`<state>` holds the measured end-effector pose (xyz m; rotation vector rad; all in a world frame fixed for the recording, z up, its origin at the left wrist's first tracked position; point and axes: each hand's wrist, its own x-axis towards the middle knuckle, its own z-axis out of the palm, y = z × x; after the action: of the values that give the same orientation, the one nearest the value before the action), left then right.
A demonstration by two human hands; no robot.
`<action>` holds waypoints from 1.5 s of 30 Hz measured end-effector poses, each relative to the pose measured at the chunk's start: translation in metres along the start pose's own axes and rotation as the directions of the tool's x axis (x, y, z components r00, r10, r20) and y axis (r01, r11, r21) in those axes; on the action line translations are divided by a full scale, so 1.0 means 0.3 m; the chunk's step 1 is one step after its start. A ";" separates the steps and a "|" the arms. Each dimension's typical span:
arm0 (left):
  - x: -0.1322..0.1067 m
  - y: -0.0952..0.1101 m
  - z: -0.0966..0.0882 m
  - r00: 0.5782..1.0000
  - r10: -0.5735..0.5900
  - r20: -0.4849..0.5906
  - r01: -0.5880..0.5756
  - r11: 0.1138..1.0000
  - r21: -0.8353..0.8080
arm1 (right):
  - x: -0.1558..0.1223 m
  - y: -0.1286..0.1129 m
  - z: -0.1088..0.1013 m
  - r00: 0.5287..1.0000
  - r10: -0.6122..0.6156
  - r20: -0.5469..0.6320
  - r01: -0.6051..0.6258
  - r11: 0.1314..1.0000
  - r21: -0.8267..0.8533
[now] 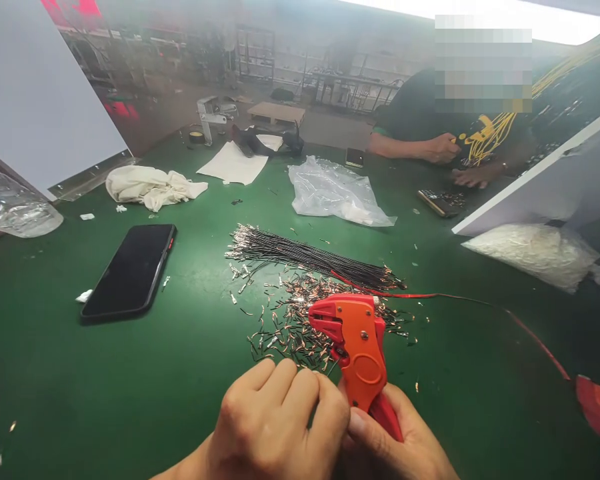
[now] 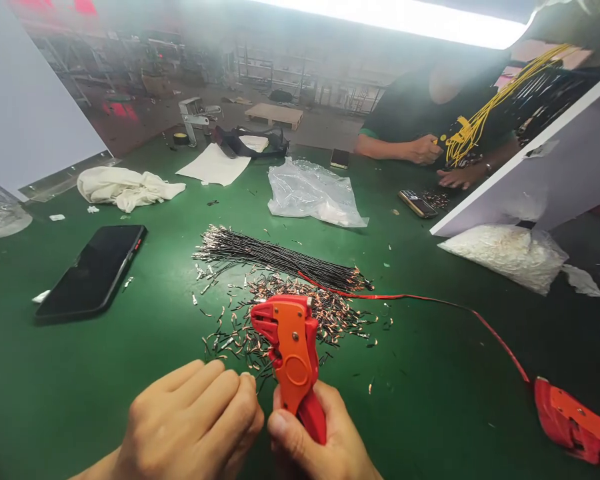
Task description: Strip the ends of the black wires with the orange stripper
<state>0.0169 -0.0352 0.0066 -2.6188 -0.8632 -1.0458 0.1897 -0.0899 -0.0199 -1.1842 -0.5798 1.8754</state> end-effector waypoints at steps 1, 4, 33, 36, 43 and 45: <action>0.000 0.002 0.003 1.000 0.001 -0.001 -0.001 1.000 -0.003 | -0.001 -0.001 0.002 1.000 -0.004 -0.011 0.004 1.000 0.000; -0.001 0.005 0.008 1.000 0.001 0.008 0.000 1.000 -0.021 | -0.003 -0.006 0.005 0.998 -0.008 -0.061 0.006 1.000 -0.029; -0.015 -0.083 0.071 0.971 -0.238 0.028 0.232 0.905 -0.357 | -0.006 -0.097 -0.032 0.934 -0.297 0.197 0.232 0.926 0.298; -0.016 -0.077 0.069 0.969 -0.244 0.044 0.244 0.903 -0.354 | -0.011 -0.093 -0.029 0.937 -0.292 0.194 0.239 0.936 0.257; -0.015 -0.074 0.058 0.985 -0.168 0.047 0.172 0.898 -0.405 | 0.000 -0.089 -0.027 0.941 -0.251 0.227 0.201 0.954 0.222; -0.013 -0.080 0.056 0.989 -0.138 0.051 0.147 0.916 -0.373 | 0.003 -0.088 -0.031 0.928 -0.255 0.270 0.188 0.949 0.252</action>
<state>0.0102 -0.0112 -0.0094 -2.9197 -0.9534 -1.3395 0.2081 -0.0749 -0.0054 -0.6618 -0.6211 1.8767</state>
